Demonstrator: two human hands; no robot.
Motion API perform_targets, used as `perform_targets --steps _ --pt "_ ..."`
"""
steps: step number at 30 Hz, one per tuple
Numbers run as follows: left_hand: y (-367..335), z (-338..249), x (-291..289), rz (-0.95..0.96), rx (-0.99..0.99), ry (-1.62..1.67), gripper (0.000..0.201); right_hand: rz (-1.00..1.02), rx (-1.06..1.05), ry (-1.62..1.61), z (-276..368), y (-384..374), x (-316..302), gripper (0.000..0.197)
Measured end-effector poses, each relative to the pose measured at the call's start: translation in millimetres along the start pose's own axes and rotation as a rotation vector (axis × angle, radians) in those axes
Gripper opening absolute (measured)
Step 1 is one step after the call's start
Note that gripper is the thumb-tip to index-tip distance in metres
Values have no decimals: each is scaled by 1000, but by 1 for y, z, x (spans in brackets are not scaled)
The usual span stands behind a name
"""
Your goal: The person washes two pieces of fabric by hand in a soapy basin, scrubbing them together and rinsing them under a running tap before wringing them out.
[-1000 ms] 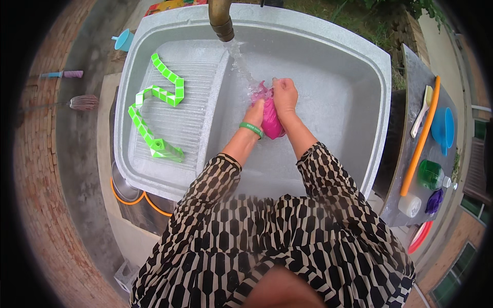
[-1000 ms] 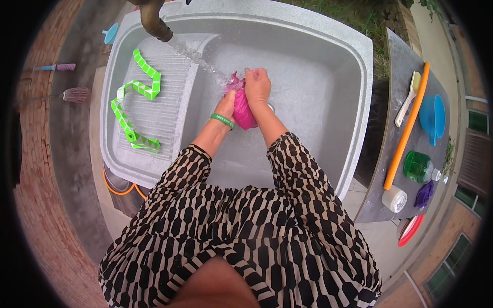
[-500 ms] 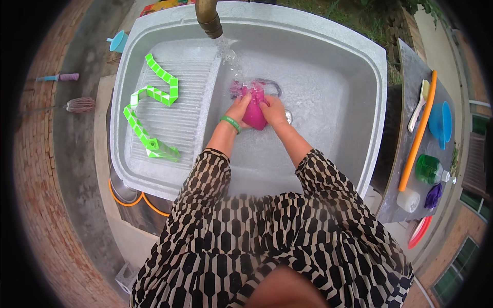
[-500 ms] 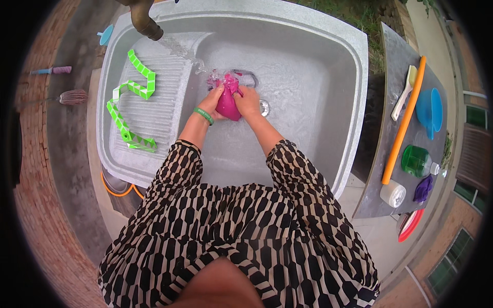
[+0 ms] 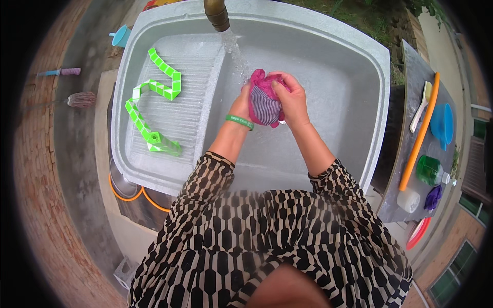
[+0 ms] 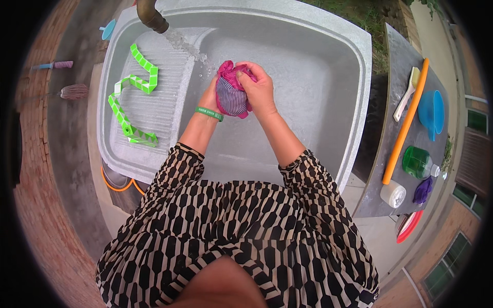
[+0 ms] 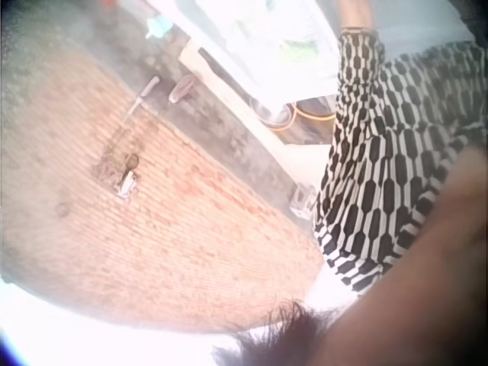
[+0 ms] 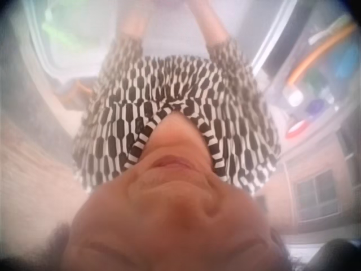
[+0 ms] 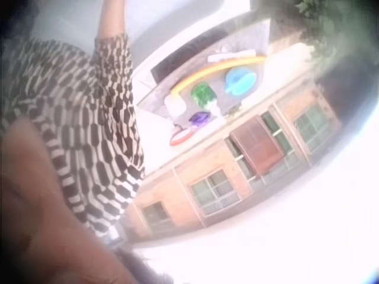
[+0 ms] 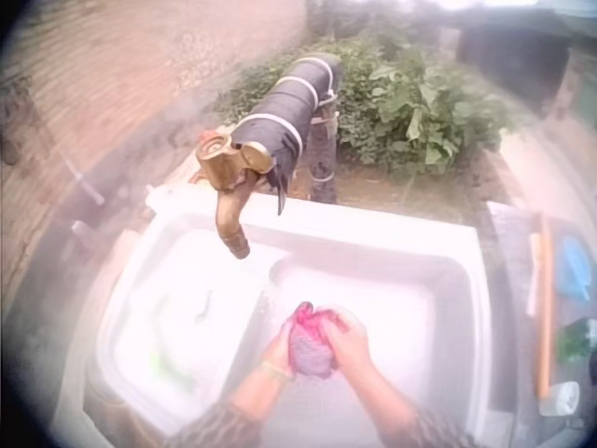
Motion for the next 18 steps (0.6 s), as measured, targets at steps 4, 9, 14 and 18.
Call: perform_targets --steps 4,9,14,18 --pt "13 3 2 42 -94 -15 48 103 -566 478 26 27 22 25" --pt "32 1 2 214 -250 202 32 411 -927 977 32 59 34 40" --pt "33 3 0 183 -211 66 30 656 -1100 1122 31 70 32 63" --pt "28 9 0 164 -84 -174 28 575 -1229 1046 34 59 31 45"
Point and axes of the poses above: each hand's wrist, its own y-axis away from the middle knuckle, its own x-axis out of the palm, z = x × y, the point moved 3 cm from there along -y, towards the middle knuckle
